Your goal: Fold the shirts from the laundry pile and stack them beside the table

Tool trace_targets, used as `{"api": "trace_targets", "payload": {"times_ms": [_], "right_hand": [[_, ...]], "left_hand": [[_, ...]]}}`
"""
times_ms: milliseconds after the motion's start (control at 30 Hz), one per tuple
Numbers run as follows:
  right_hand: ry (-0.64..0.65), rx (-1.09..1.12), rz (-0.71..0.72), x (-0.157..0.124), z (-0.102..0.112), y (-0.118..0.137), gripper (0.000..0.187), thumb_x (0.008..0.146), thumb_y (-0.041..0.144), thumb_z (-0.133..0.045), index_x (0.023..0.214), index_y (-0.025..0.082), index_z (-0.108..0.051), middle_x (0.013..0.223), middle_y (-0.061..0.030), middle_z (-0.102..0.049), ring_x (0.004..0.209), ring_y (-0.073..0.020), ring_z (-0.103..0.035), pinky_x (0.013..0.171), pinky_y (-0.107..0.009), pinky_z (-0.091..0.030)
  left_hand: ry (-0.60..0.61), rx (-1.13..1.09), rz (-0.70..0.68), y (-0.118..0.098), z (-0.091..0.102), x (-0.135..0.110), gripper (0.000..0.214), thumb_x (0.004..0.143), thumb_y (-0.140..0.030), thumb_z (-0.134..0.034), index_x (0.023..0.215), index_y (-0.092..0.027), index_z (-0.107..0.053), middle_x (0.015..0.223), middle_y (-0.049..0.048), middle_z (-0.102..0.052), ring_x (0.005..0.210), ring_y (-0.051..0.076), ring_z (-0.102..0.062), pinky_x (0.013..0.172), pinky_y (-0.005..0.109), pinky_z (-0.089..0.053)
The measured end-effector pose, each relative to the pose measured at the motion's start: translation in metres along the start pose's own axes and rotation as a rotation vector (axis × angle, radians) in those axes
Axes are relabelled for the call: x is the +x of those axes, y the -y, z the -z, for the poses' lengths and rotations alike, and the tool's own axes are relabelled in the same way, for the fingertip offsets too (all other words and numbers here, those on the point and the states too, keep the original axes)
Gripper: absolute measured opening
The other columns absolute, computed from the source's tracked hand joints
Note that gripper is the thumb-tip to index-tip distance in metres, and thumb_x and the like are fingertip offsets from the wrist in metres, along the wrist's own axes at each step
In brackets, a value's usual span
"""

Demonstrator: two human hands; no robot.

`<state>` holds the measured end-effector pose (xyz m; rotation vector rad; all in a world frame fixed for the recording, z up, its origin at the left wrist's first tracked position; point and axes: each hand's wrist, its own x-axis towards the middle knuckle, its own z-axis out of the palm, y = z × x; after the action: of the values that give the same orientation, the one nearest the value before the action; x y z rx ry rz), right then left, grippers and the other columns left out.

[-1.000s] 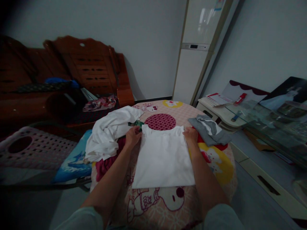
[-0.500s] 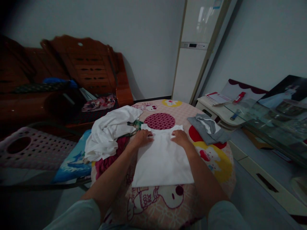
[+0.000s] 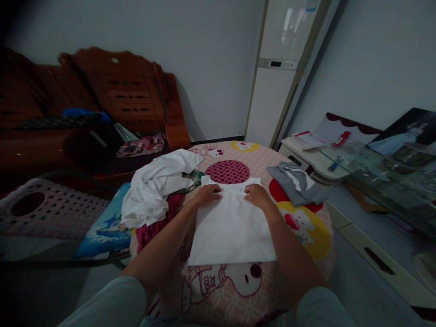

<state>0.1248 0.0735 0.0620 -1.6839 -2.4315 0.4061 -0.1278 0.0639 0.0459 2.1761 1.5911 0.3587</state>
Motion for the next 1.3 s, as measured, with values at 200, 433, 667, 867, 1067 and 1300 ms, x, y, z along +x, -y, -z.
{"api": "trace_targets", "payload": {"times_ms": [200, 433, 667, 867, 1067, 1300], "right_hand": [[-0.061, 0.048, 0.047, 0.004, 0.012, -0.002, 0.011, 0.074, 0.019, -0.066, 0.082, 0.017, -0.075, 0.085, -0.0055, -0.075, 0.082, -0.0182, -0.065, 0.073, -0.025, -0.042], [-0.094, -0.065, -0.03, 0.018, 0.019, 0.003, 0.019, 0.076, 0.021, -0.066, 0.092, 0.019, -0.076, 0.098, -0.007, -0.075, 0.093, -0.0201, -0.065, 0.08, -0.026, -0.043], [-0.142, -0.16, -0.078, 0.009, -0.007, 0.006, 0.03, 0.085, 0.021, -0.058, 0.112, 0.016, -0.07, 0.11, -0.0116, -0.072, 0.105, -0.0249, -0.063, 0.094, -0.034, -0.044], [-0.249, -0.188, 0.098, -0.022, -0.028, 0.018, 0.04, 0.091, 0.016, -0.044, 0.127, 0.012, -0.062, 0.137, -0.0156, -0.056, 0.127, -0.0252, -0.051, 0.11, -0.038, -0.036], [-0.245, -0.138, 0.142, -0.051, -0.063, 0.021, 0.049, 0.099, 0.031, -0.035, 0.143, 0.012, -0.045, 0.15, -0.0163, -0.043, 0.14, -0.0261, -0.037, 0.116, -0.046, -0.028], [-0.289, -0.049, 0.118, -0.086, -0.065, 0.03, 0.054, 0.098, 0.039, -0.04, 0.146, 0.014, -0.043, 0.152, -0.0176, -0.039, 0.143, -0.0297, -0.033, 0.116, -0.05, -0.028]], "left_hand": [[-0.064, -0.031, -0.021, -0.005, 0.013, -0.001, 0.024, 0.083, -0.022, -0.065, 0.106, -0.017, -0.069, 0.107, 0.0065, -0.073, 0.1, 0.019, -0.066, 0.09, 0.026, -0.047], [-0.071, 0.051, 0.027, -0.008, 0.019, 0.016, 0.025, 0.083, -0.024, -0.066, 0.107, -0.016, -0.069, 0.109, 0.008, -0.072, 0.101, 0.021, -0.066, 0.088, 0.028, -0.047], [-0.2, 0.144, 0.037, -0.013, -0.002, 0.002, 0.029, 0.084, -0.018, -0.06, 0.113, -0.016, -0.065, 0.116, 0.0113, -0.068, 0.109, 0.024, -0.062, 0.097, 0.037, -0.046], [-0.24, 0.124, -0.328, -0.031, -0.032, -0.049, 0.048, 0.091, -0.028, -0.054, 0.138, -0.018, -0.049, 0.143, 0.0141, -0.051, 0.133, 0.024, -0.046, 0.111, 0.045, -0.037], [-0.081, 0.238, -0.25, -0.028, -0.051, -0.073, 0.057, 0.097, -0.046, -0.043, 0.149, -0.025, -0.034, 0.157, 0.0101, -0.034, 0.145, 0.03, -0.029, 0.116, 0.057, -0.023], [-0.093, 0.176, -0.257, -0.039, -0.046, -0.096, 0.064, 0.097, -0.052, -0.038, 0.152, -0.021, -0.028, 0.158, 0.0143, -0.029, 0.147, 0.028, -0.026, 0.117, 0.052, -0.025]]}}
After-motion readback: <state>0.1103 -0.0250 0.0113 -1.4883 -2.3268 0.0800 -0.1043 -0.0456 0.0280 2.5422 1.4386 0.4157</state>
